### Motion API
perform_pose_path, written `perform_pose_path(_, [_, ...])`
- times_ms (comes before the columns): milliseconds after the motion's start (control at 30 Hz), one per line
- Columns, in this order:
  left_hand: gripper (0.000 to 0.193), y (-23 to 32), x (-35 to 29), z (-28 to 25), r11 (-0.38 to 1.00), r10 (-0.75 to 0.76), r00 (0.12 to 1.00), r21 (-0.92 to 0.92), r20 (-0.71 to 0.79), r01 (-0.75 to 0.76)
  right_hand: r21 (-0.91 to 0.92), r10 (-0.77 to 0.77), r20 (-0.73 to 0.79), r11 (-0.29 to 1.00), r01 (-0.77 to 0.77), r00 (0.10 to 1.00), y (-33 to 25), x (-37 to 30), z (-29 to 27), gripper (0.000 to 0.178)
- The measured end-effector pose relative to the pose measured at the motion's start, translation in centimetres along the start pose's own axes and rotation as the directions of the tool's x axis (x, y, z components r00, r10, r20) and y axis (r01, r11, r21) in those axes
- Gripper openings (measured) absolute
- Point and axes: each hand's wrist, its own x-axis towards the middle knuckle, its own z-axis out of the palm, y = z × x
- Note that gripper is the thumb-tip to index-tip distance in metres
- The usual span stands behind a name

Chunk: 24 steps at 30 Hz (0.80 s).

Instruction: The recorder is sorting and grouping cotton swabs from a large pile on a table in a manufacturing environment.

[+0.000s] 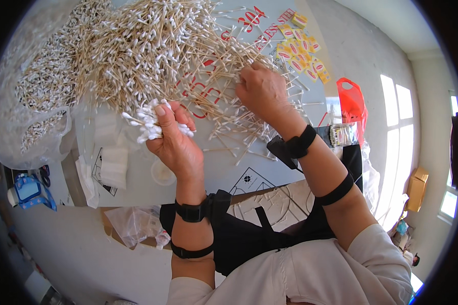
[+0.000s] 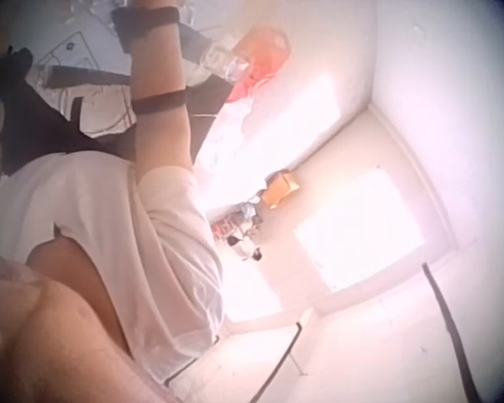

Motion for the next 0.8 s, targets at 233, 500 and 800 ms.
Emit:
perform_pose_path(233, [0.034,0.3,0.0,-0.2,1.000,-0.003,1.000,0.001,-0.013,0.003,0.256,0.047,-0.204,0.967,0.007,0.978,1.9,0.9,-1.1,0.008])
perform_pose_path(500, [0.033,0.0,0.1,0.1,1.000,-0.020,1.000,-0.023,-0.016,0.020,0.071,-0.363,-0.110,0.926,0.372,0.925,0.3,3.4,0.2,0.009])
perform_pose_path(800, [0.034,0.2,0.0,-0.1,0.999,-0.048,0.999,0.026,0.007,0.048,0.021,-0.509,-0.151,0.855,0.518,0.847,0.7,5.4,0.7,0.008])
